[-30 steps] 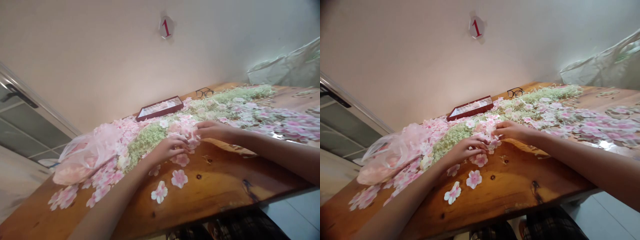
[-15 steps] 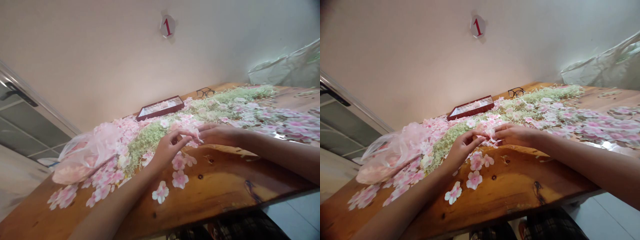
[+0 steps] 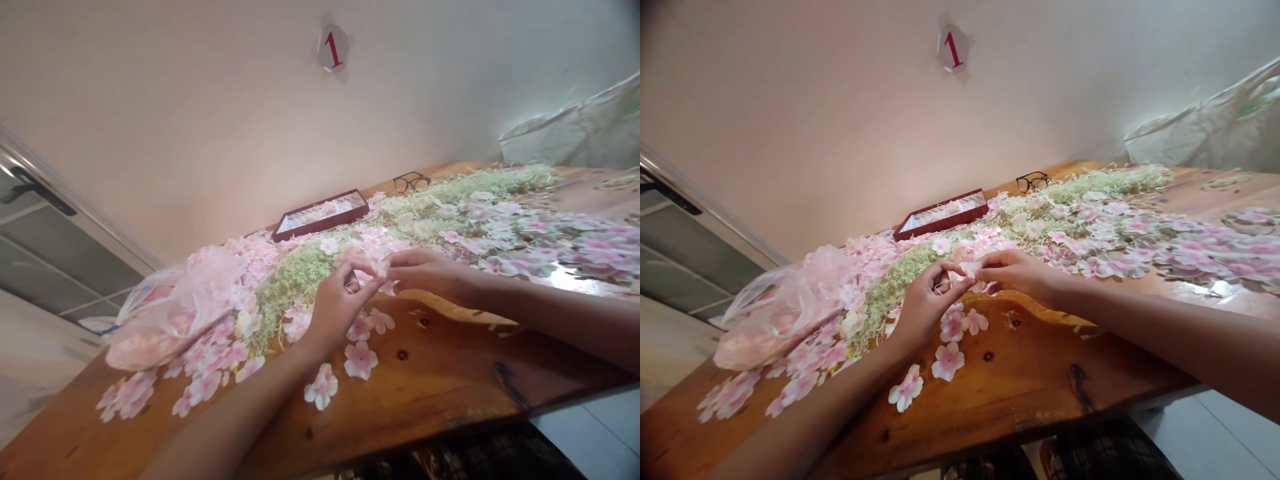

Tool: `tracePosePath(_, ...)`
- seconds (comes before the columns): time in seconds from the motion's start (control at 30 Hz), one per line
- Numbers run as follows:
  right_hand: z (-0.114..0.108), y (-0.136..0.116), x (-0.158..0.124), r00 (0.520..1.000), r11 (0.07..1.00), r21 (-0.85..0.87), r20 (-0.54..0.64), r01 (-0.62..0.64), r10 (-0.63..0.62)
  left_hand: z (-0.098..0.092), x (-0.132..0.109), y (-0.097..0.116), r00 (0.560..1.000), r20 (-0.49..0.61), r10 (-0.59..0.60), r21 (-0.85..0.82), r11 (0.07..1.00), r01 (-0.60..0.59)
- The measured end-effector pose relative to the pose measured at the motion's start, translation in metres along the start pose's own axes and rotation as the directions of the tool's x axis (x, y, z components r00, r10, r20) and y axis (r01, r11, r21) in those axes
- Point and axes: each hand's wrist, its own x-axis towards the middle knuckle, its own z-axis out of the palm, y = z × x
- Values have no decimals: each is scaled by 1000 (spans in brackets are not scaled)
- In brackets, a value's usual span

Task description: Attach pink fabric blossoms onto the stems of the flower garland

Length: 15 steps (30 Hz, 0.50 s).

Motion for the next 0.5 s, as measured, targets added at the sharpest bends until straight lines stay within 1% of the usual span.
tracePosePath(0.07, -1, 2, 0, 1000, 1000, 19, 5, 10, -10, 0, 3, -3, 999, 13, -37, -42, 998, 38)
tracePosePath(0.13, -3, 4, 1, 1000, 999, 53, 14, -1, 0, 0, 6, -5, 997, 53, -63, -96, 993, 67)
tracePosePath(0.23, -4, 4, 2, 1000, 998, 58, 10, -24, 23, 0, 9, -5, 995, 82, -50, -125, 990, 60)
tracePosePath(0.37, -3, 2, 2, 998, 999, -16, -39, -39, 38, -1, 8, -6, 999, 14, -39, -64, 997, 40)
tracePosePath(0.43, -3, 2, 2, 998, 998, -58, -57, -30, 27, -1, 7, -6, 999, -20, -40, -22, 999, 40)
tracePosePath(0.5, -3, 2, 3, 997, 995, -98, -75, -13, 6, -1, 6, -6, 999, -32, -38, 2, 999, 38)
